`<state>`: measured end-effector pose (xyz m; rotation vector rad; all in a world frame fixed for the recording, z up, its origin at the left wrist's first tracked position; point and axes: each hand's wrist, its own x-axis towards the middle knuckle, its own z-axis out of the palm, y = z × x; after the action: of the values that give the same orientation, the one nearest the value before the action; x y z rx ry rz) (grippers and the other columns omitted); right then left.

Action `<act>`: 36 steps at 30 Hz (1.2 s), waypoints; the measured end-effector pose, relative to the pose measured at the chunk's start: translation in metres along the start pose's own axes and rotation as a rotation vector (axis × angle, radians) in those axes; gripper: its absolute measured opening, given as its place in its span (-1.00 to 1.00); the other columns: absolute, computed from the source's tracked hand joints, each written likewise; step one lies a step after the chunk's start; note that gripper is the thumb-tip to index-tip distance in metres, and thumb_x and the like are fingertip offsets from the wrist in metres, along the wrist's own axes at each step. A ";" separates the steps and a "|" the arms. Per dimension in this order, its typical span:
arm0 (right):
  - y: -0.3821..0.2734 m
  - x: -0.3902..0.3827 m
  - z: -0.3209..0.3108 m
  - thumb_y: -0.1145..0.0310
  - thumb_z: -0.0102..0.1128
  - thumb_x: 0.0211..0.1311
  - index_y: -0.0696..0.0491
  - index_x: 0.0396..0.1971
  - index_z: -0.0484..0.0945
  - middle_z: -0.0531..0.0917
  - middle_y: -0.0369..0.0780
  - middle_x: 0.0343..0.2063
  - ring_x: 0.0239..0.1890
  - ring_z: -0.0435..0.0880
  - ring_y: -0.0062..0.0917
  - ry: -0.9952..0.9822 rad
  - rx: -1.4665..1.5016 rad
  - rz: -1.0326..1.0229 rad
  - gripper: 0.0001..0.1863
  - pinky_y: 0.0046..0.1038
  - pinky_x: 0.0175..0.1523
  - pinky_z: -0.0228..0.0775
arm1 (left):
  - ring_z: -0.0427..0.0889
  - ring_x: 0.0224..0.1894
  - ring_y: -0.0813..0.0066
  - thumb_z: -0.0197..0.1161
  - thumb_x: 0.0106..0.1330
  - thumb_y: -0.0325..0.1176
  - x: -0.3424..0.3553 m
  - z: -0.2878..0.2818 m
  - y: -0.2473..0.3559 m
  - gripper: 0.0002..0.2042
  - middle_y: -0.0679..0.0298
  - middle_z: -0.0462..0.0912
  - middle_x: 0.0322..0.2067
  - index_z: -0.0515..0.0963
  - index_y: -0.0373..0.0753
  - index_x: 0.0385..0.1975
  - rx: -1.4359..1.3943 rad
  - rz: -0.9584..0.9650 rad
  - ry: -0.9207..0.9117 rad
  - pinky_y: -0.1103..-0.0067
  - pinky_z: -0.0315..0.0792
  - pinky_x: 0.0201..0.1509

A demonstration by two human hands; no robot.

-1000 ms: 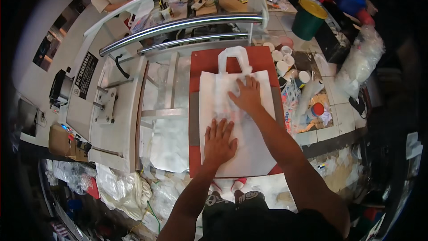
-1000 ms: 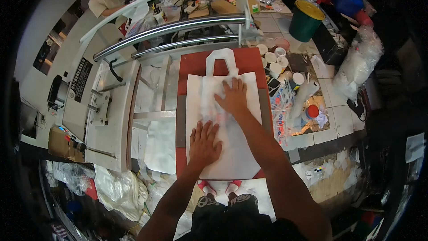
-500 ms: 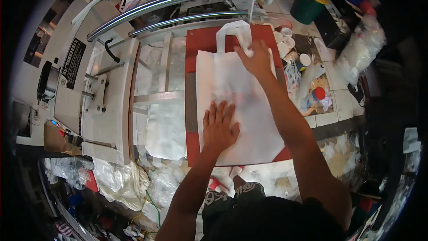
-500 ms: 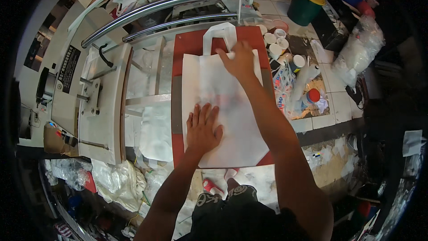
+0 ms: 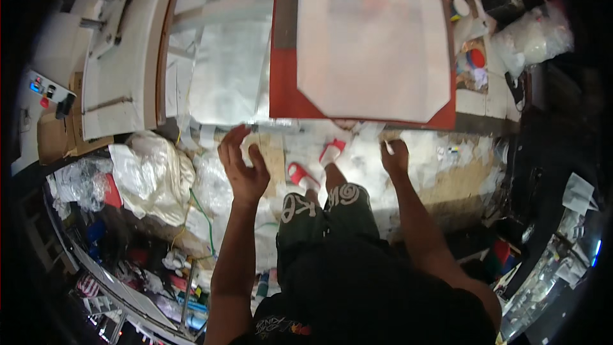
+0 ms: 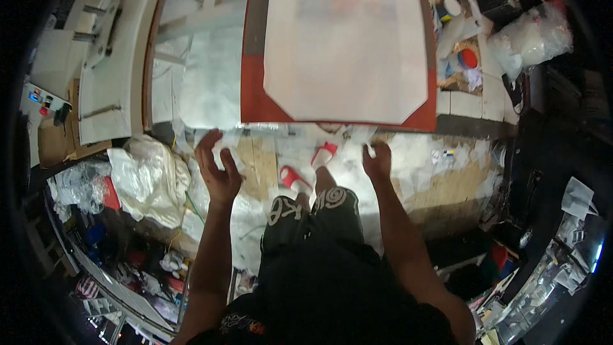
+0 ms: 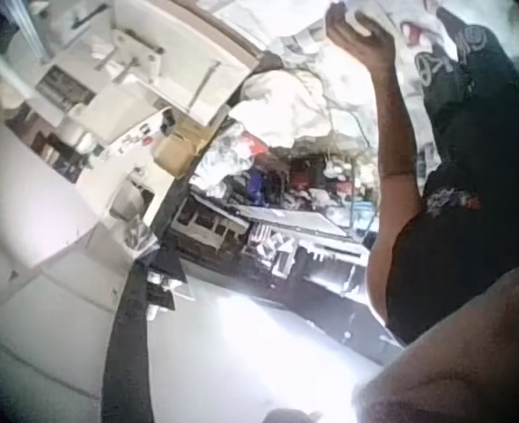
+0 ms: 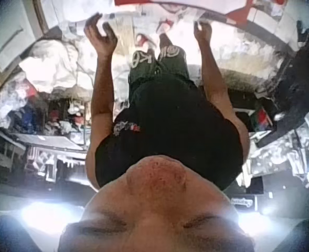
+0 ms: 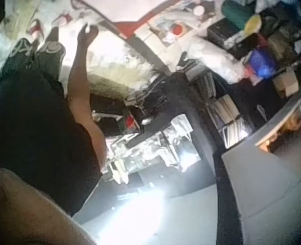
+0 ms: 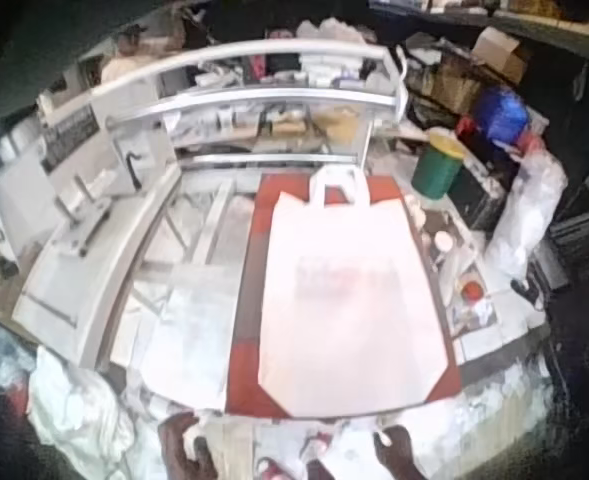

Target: The person heat presses designs onto tote bags by positioning each bag onto the press platform, aligning a transfer film, operating the heat press machine, and peeling off the film.

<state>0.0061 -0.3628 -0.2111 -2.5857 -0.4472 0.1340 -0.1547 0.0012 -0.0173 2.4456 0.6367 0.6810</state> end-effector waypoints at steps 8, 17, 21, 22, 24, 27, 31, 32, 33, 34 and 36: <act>-0.064 0.094 0.147 -0.01 0.35 0.04 -0.03 -0.01 0.59 0.56 -0.05 0.05 0.15 0.47 -0.07 -0.117 -0.269 -0.236 -0.46 -0.05 0.21 0.29 | 0.57 -0.04 0.03 0.21 0.17 -0.46 -0.306 -0.062 -0.092 -0.77 0.08 0.63 -0.15 0.55 -0.26 -0.16 0.110 -0.482 -0.640 0.25 0.39 0.07; -0.080 0.103 0.174 -0.14 0.54 -0.22 0.06 0.38 0.08 0.20 0.00 0.35 0.37 0.16 -0.02 -0.451 -0.440 0.286 0.19 0.00 0.41 -0.06 | 0.56 -0.06 -0.01 0.27 0.17 -0.29 -0.423 -0.085 -0.083 -0.72 0.03 0.61 -0.15 0.56 -0.24 -0.14 0.124 -0.749 -0.900 0.22 0.40 0.05; -0.061 0.110 0.183 -0.11 0.51 -0.16 0.00 0.35 0.16 0.23 -0.06 0.35 0.37 0.19 -0.07 -0.327 -0.518 0.258 0.08 0.06 0.35 0.01 | 0.55 -0.03 -0.04 0.29 0.15 -0.32 -0.409 -0.072 -0.087 -0.70 0.01 0.61 -0.14 0.56 -0.23 -0.12 0.051 -0.826 -0.843 0.23 0.42 0.07; -0.053 0.113 0.186 -0.09 0.47 -0.08 -0.03 0.33 0.22 0.27 -0.08 0.33 0.37 0.20 -0.08 -0.281 -0.528 0.225 -0.03 0.08 0.34 0.05 | 0.55 -0.03 -0.04 0.29 0.15 -0.32 -0.404 -0.069 -0.089 -0.70 0.01 0.61 -0.14 0.56 -0.23 -0.12 0.047 -0.828 -0.837 0.23 0.42 0.07; -0.038 0.122 0.193 -0.06 0.38 0.03 -0.06 0.29 0.30 0.31 -0.08 0.31 0.36 0.23 -0.08 -0.298 -0.575 0.169 -0.17 0.07 0.33 0.09 | 0.55 -0.02 -0.04 0.31 0.12 -0.34 -0.395 -0.064 -0.090 -0.68 0.01 0.60 -0.14 0.55 -0.24 -0.11 0.047 -0.791 -0.829 0.24 0.42 0.08; -0.012 0.132 0.192 0.00 0.21 0.20 -0.10 0.21 0.42 0.39 -0.08 0.27 0.34 0.29 -0.08 -0.150 -0.382 -0.046 -0.41 0.04 0.32 0.16 | 0.55 -0.02 -0.02 0.33 0.10 -0.36 -0.381 -0.061 -0.088 -0.66 0.04 0.60 -0.14 0.54 -0.22 -0.10 0.043 -0.787 -0.832 0.24 0.42 0.08; 0.012 0.145 0.166 0.12 0.13 0.28 -0.05 0.15 0.48 0.49 -0.06 0.17 0.24 0.40 -0.10 0.054 -0.241 -0.475 -0.53 -0.06 0.31 0.22 | 0.57 -0.03 0.01 0.34 0.10 -0.37 -0.360 -0.056 -0.085 -0.67 0.08 0.61 -0.15 0.54 -0.19 -0.10 0.040 -0.771 -0.807 0.24 0.44 0.06; 0.015 0.148 0.157 0.13 0.13 0.29 -0.05 0.16 0.47 0.48 -0.06 0.17 0.24 0.39 -0.09 0.038 -0.240 -0.477 -0.54 -0.06 0.30 0.22 | 0.57 -0.03 0.01 0.34 0.10 -0.37 -0.353 -0.055 -0.085 -0.67 0.08 0.61 -0.15 0.54 -0.19 -0.10 0.034 -0.742 -0.784 0.24 0.44 0.06; 0.016 0.150 0.149 0.13 0.13 0.29 -0.05 0.16 0.47 0.48 -0.06 0.17 0.24 0.39 -0.09 0.037 -0.235 -0.483 -0.54 -0.06 0.30 0.22 | 0.58 -0.04 0.03 0.35 0.11 -0.37 -0.347 -0.053 -0.084 -0.68 0.10 0.61 -0.15 0.55 -0.19 -0.11 0.028 -0.732 -0.783 0.24 0.44 0.05; 0.017 0.153 0.139 0.14 0.13 0.28 -0.04 0.15 0.48 0.49 -0.06 0.15 0.22 0.41 -0.10 0.038 -0.241 -0.469 -0.54 -0.07 0.29 0.23 | 0.59 -0.06 0.05 0.35 0.11 -0.36 -0.339 -0.051 -0.083 -0.69 0.11 0.62 -0.16 0.55 -0.18 -0.12 0.037 -0.745 -0.802 0.25 0.45 0.04; 0.015 0.155 0.121 0.15 0.13 0.27 -0.04 0.12 0.49 0.51 -0.05 0.11 0.18 0.43 -0.10 0.017 -0.247 -0.437 -0.56 -0.08 0.26 0.26 | 0.60 -0.08 0.07 0.35 0.12 -0.36 -0.322 -0.046 -0.080 -0.70 0.12 0.62 -0.17 0.55 -0.18 -0.13 0.030 -0.716 -0.781 0.25 0.46 0.03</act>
<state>0.1351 -0.2659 -0.3253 -2.6484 -1.0649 -0.1014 -0.4501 -0.1009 -0.1370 2.0283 1.0658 -0.5383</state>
